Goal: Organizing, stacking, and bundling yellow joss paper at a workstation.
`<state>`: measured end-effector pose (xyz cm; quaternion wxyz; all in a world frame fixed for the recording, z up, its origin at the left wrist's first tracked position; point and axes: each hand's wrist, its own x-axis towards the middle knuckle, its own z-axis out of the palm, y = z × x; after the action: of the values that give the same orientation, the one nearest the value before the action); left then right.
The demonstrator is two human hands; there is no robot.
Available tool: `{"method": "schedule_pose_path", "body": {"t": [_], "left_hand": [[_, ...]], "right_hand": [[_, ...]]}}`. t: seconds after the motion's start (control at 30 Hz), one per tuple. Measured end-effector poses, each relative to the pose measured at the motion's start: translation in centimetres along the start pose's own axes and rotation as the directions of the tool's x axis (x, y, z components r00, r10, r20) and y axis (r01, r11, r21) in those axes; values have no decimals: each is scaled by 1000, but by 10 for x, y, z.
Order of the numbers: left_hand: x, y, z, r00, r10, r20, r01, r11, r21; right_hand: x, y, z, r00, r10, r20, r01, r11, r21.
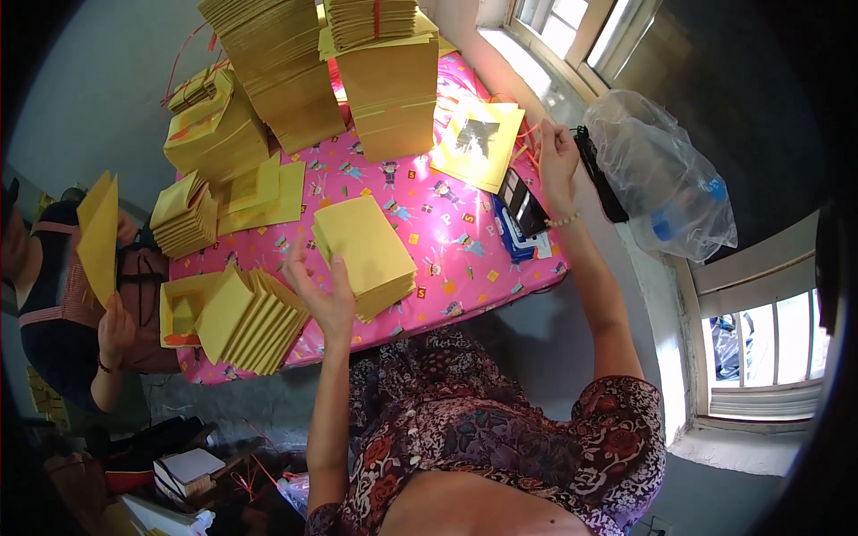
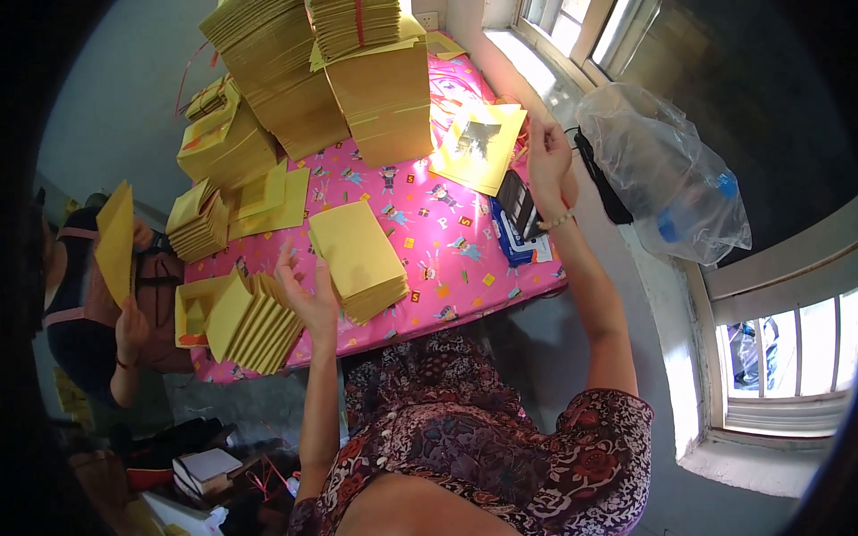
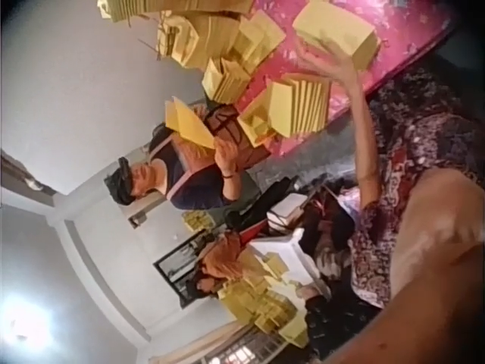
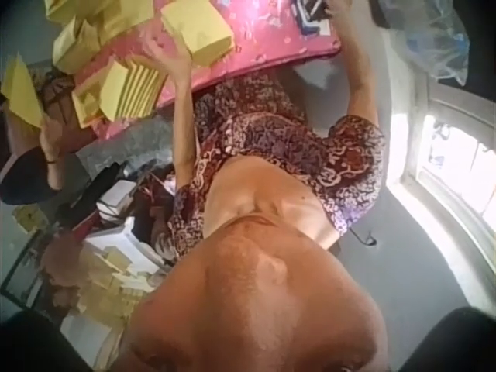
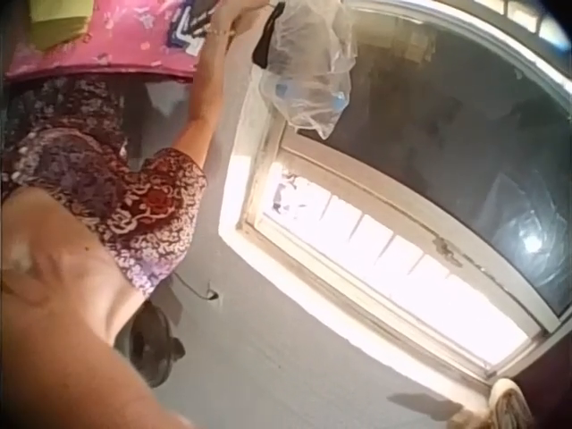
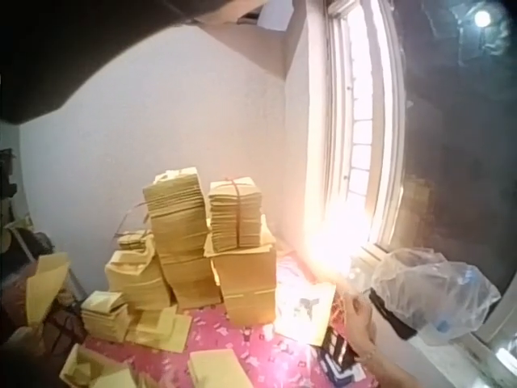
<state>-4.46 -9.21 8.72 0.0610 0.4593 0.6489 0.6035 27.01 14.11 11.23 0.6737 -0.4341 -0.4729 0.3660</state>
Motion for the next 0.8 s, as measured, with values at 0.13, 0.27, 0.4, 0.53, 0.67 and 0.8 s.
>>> {"method": "schedule_pose_path", "body": {"t": [0.13,0.27,0.4,0.53,0.67,0.8], "left_hand": [[-7,21,1,983,26,181,3,987,-160],[-5,46,2,720,-154,676,572,683,-454],[0,87,-1,192,-108,975,977,117,-179],[-2,70,2,418,-65,906,852,373,-367],[10,59,-6,594,-181,784,783,352,-512],[13,59,-15,680,-172,712,728,275,-628]], "right_hand": [[-75,-77,54,889,-445,109,457,878,-144],[-153,-127,59,474,-613,632,812,582,-45],[-218,-113,68,195,-593,782,730,620,288],[-250,-87,54,91,-446,890,535,776,334],[-255,-61,31,0,-138,990,408,904,126],[-232,-61,27,234,52,971,273,955,-117]]}}
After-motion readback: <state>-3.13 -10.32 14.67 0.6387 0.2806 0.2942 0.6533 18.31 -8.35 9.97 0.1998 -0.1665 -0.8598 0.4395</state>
